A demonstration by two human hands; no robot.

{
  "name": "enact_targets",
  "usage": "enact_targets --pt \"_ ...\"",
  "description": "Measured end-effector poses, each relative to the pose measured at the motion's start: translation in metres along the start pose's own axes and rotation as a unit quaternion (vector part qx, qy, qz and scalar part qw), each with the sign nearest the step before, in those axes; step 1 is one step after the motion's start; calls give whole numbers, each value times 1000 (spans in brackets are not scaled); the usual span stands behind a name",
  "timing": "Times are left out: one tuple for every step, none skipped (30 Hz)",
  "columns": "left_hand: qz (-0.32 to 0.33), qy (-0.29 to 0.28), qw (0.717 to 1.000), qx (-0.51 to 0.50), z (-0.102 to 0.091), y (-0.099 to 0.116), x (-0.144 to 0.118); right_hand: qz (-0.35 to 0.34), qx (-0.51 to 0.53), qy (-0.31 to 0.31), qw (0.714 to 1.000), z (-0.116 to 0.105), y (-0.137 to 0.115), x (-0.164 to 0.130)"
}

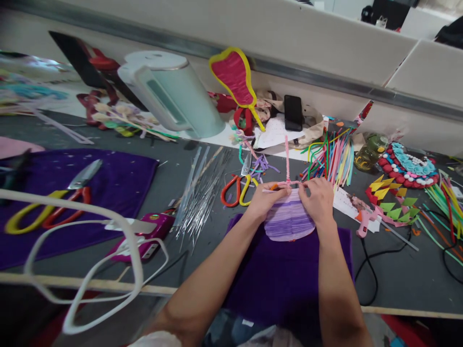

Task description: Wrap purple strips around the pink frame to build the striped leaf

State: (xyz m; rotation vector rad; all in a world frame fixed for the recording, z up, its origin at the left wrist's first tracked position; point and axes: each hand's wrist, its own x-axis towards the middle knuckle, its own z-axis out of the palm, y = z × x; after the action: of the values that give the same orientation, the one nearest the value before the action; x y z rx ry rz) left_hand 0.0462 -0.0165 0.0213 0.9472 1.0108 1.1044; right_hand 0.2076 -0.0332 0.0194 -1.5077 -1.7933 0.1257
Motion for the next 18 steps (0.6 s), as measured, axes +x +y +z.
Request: enact_targets --pt "2 2 1000 1 0 0 1 -5 1 -7 1000 -1 1 0" --pt "3 2 1000 2 -1 -1 1 -8 9 -14 1000 -1 2 0" --pt "3 2 1000 2 -1 -2 2 -6 24 -20 1000 -1 4 1" --pt "2 1 1000 2 -2 -3 3 0 47 -23 999 -1 5 1" --pt "1 -2 1000 1 -3 -3 3 13 78 -23 997 0 7 1" --pt "-1 -6 1000 -1 -4 -4 3 35 120 -24 992 1 8 2" --pt "-1 -10 1000 -4 -4 -4 4 64 170 -26 983 3 9 2" --pt "-1 -13 1000 -8 -5 -4 4 101 225 -30 969 5 10 2" --pt "-1 -15 1000 -11 -5 -4 4 140 279 -36 949 7 11 2" --pt "-1 -17 1000 -12 -5 -4 3 177 326 -43 928 9 11 1" --pt "-2 -19 1000 -12 -5 -4 3 208 362 -49 907 10 11 1" --pt "-3 -20 1000 -12 -5 -4 3 230 388 -55 891 10 11 1" --pt "-4 -22 1000 -12 -5 -4 3 243 405 -60 879 10 11 1" --pt "-4 -23 1000 -11 -5 -4 3 249 417 -65 871 8 10 1" --pt "-5 -24 1000 -11 -5 -4 3 250 426 -70 867 7 10 1" --pt "-5 -23 1000 -12 -5 -4 3 249 432 -74 864 5 9 1" --pt "-5 -23 1000 -13 -6 -4 4 248 438 -78 861 3 8 2" --pt "-6 -24 1000 -14 -6 -5 4 251 444 -82 856 1 7 2"
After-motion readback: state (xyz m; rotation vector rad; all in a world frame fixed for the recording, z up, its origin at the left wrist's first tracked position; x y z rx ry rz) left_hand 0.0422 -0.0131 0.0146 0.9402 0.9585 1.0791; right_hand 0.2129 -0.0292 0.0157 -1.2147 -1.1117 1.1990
